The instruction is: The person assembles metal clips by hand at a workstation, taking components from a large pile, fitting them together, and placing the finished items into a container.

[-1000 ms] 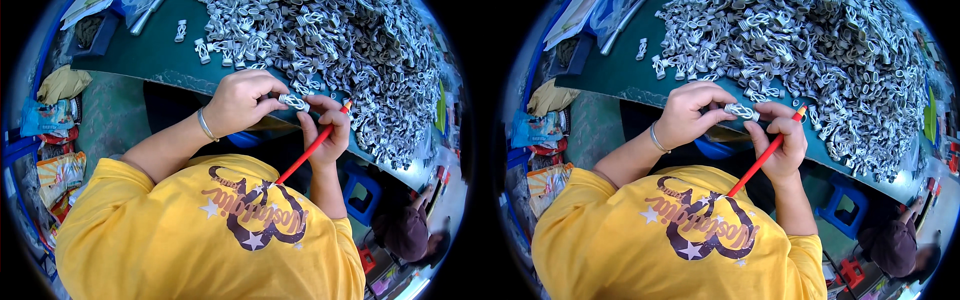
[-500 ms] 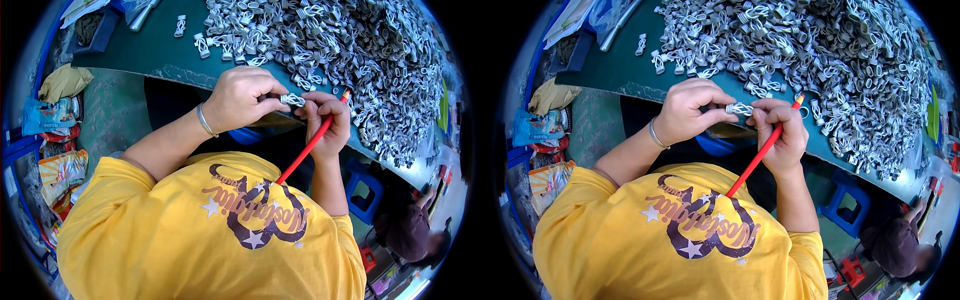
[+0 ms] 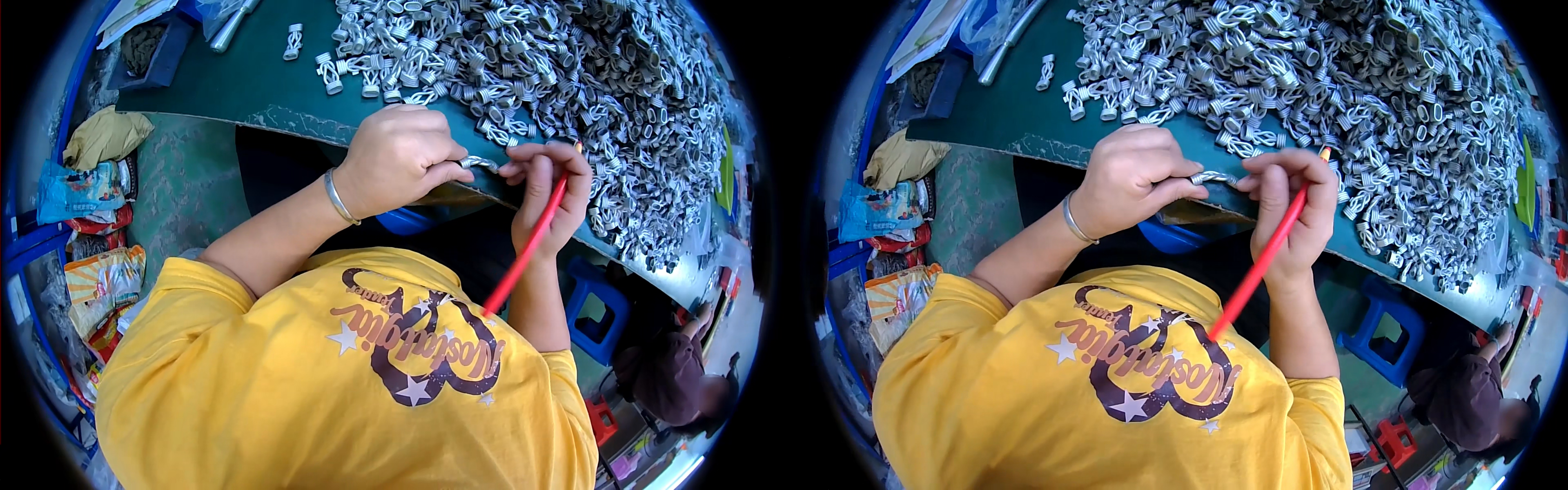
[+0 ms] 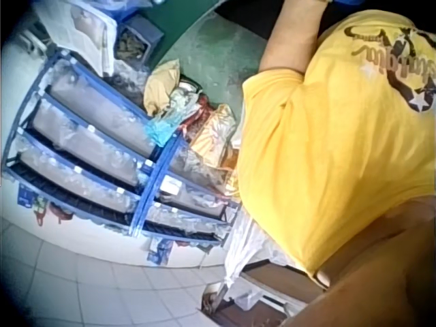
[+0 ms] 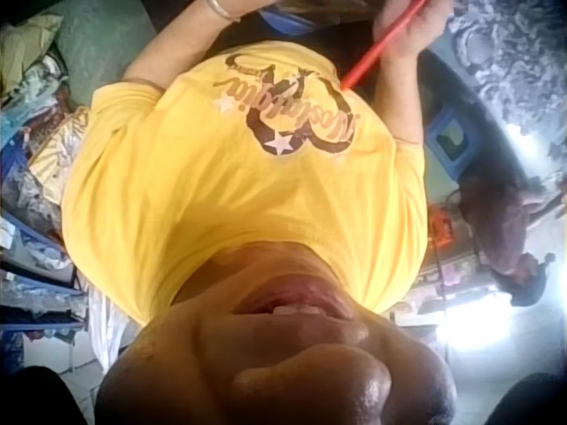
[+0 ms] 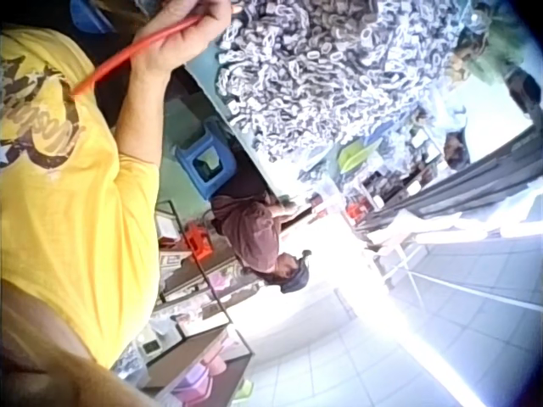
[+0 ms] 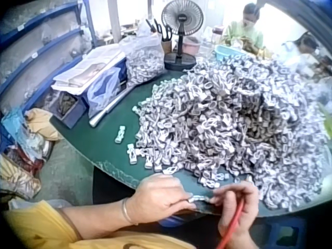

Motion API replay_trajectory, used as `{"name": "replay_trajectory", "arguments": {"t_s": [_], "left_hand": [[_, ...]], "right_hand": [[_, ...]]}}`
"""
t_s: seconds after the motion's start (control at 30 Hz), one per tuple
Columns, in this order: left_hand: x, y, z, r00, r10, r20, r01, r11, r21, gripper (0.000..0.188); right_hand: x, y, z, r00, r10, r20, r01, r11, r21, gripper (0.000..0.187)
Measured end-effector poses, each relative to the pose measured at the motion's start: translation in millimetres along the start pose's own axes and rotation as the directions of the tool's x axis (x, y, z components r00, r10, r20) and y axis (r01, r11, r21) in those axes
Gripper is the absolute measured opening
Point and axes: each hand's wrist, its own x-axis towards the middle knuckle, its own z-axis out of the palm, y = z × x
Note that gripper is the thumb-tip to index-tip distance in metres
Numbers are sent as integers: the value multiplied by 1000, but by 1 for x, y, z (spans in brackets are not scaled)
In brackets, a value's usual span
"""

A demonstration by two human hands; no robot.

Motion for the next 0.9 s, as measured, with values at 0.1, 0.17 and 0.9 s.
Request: {"name": "replay_trajectory", "arguments": {"t_s": [0.1, 0.17, 0.9], "left_hand": [[0, 0, 1, 1000, 14, -2, -13, 999, 36, 19], [0, 0, 1, 1000, 9, 3, -9, 999, 52, 18], [-1, -1, 2, 1000, 12, 29, -13, 999, 40, 16]], "right_hand": [[1, -1, 1, 994, -98, -47, 94, 992, -87, 26], [5, 5, -11, 970, -175, 167, 213, 945, -249, 29], [1, 12, 9, 946, -296, 134, 321, 916, -240, 20]]}}
